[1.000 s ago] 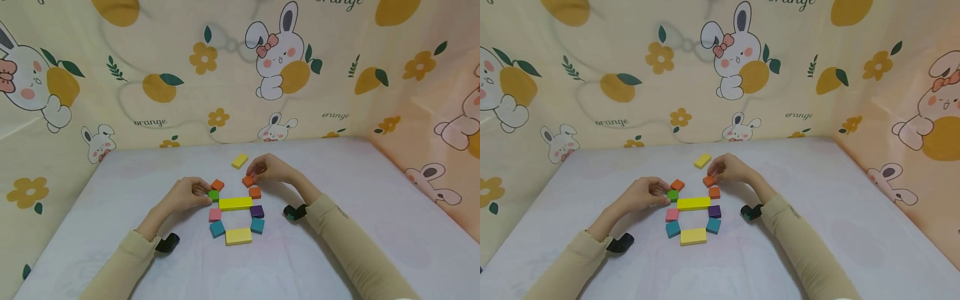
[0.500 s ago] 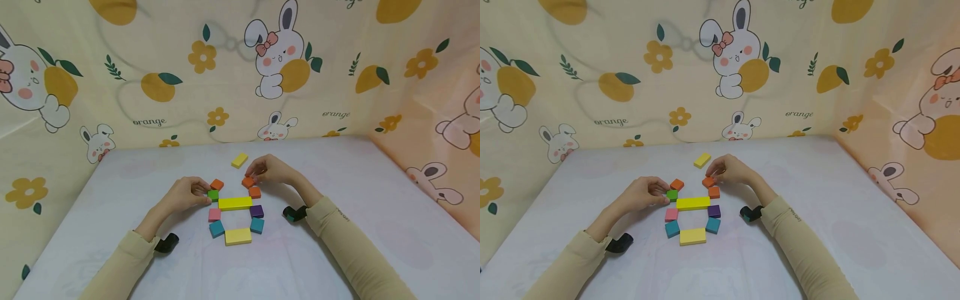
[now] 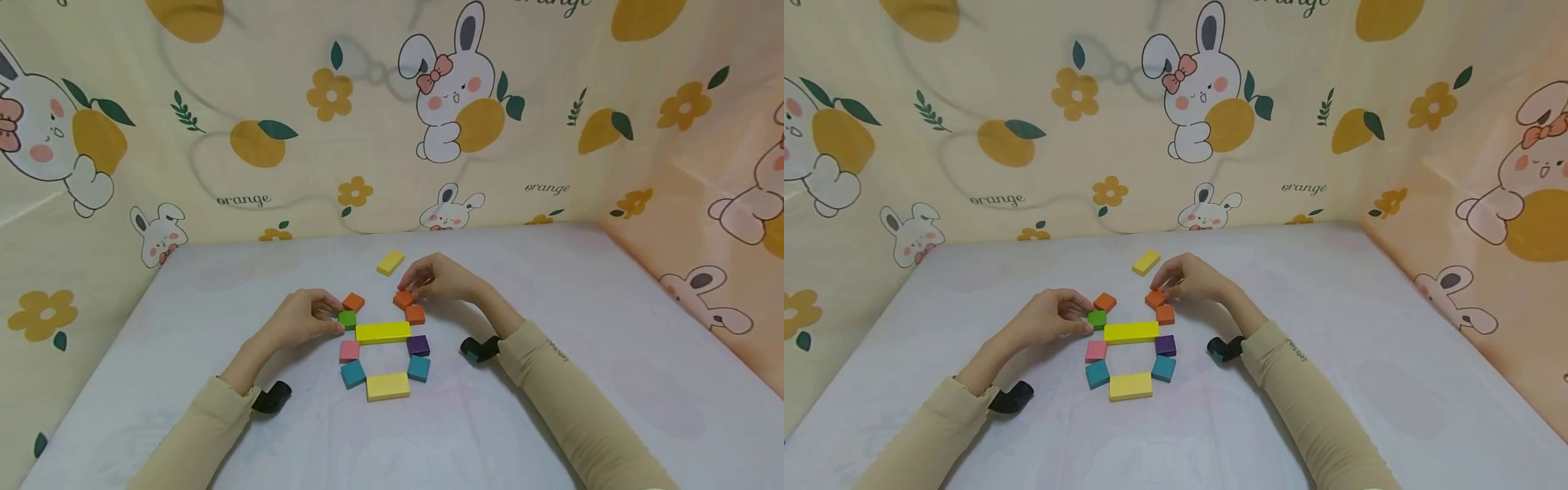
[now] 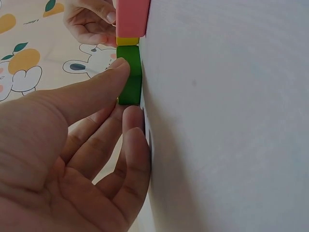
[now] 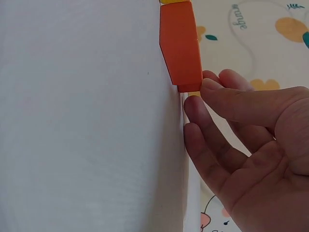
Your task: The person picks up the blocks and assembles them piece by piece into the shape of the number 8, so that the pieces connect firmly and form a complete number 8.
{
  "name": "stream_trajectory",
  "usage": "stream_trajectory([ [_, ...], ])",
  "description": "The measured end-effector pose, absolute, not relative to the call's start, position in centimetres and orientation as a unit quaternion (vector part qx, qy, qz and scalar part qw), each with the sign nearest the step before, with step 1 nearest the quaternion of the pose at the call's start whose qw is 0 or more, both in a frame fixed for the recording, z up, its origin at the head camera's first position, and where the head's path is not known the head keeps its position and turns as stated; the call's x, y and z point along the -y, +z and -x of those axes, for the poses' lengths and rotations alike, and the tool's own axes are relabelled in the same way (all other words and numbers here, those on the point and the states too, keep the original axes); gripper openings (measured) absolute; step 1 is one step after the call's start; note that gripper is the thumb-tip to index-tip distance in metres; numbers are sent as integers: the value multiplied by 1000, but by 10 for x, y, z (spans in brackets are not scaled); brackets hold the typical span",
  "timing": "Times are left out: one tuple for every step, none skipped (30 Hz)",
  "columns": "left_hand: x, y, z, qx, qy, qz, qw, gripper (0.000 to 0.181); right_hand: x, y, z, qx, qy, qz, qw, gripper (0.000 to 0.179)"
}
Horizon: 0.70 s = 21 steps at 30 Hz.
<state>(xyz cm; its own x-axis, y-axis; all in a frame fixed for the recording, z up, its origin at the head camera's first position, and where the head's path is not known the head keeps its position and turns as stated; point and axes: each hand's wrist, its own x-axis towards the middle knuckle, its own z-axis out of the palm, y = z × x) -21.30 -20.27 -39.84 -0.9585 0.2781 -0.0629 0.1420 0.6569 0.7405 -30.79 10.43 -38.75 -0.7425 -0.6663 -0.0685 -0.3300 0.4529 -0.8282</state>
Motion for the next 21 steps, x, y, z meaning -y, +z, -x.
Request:
stream_trajectory([
  [203, -398, 213, -907, 397, -116, 85, 34, -104, -388, 308, -829, -429, 301, 196, 25],
  [203, -398, 213, -907, 396, -116, 85, 34, -104, -388, 308, -829, -428, 303, 195, 25],
  [203, -399, 213, -908, 395, -116, 84, 34, -104, -388, 308, -828, -428, 304, 195, 25],
  [202, -398, 213, -908, 394, -115, 85, 34, -104, -388, 307, -828, -428, 304, 194, 25],
  [202, -398, 213, -908, 394, -115, 85, 34, -104, -388, 307, -830, -426, 305, 193, 25],
  [202, -398, 213, -908, 393, -115, 85, 34, -104, -388, 307, -831, -425, 304, 192, 25],
  [202, -399, 213, -908, 394, -115, 86, 34, -104, -388, 306, -832, -424, 302, 192, 25],
  [202, -399, 213, -908, 394, -114, 87, 34, -104, -388, 306, -833, -423, 301, 191, 25],
  [201, -399, 213, -908, 395, -113, 88, 34, -104, -388, 306, -834, -421, 300, 191, 25],
  [201, -399, 212, -907, 395, -112, 88, 34, -104, -388, 306, -835, -419, 300, 191, 25],
  [201, -399, 212, -907, 396, -112, 89, 34, -104, -388, 306, -836, -418, 300, 191, 24],
  [201, -399, 212, -907, 396, -111, 89, 34, -104, -387, 306, -836, -418, 300, 192, 24],
  [201, -398, 212, -908, 395, -110, 89, 34, -104, -387, 306, -837, -415, 301, 191, 22],
  [201, -398, 212, -908, 394, -110, 89, 34, -105, -386, 306, -839, -412, 301, 189, 21],
  [201, -398, 212, -908, 394, -110, 88, 34, -105, -386, 306, -840, -412, 300, 186, 20],
  [201, -398, 212, -908, 394, -111, 88, 34, -106, -385, 306, -841, -412, 298, 183, 19],
  [201, -398, 212, -908, 394, -112, 88, 34, -106, -384, 306, -843, -413, 295, 180, 18],
  [201, -397, 212, -909, 393, -112, 88, 34, -107, -383, 306, -844, -414, 294, 174, 17],
  [201, -397, 212, -908, 393, -111, 88, 34, -107, -381, 306, -846, -414, 292, 168, 17],
  [201, -397, 212, -908, 394, -111, 88, 34, -108, -380, 306, -847, -417, 289, 162, 18],
  [202, -397, 213, -908, 394, -110, 89, 34, -108, -379, 306, -847, -420, 287, 156, 18],
])
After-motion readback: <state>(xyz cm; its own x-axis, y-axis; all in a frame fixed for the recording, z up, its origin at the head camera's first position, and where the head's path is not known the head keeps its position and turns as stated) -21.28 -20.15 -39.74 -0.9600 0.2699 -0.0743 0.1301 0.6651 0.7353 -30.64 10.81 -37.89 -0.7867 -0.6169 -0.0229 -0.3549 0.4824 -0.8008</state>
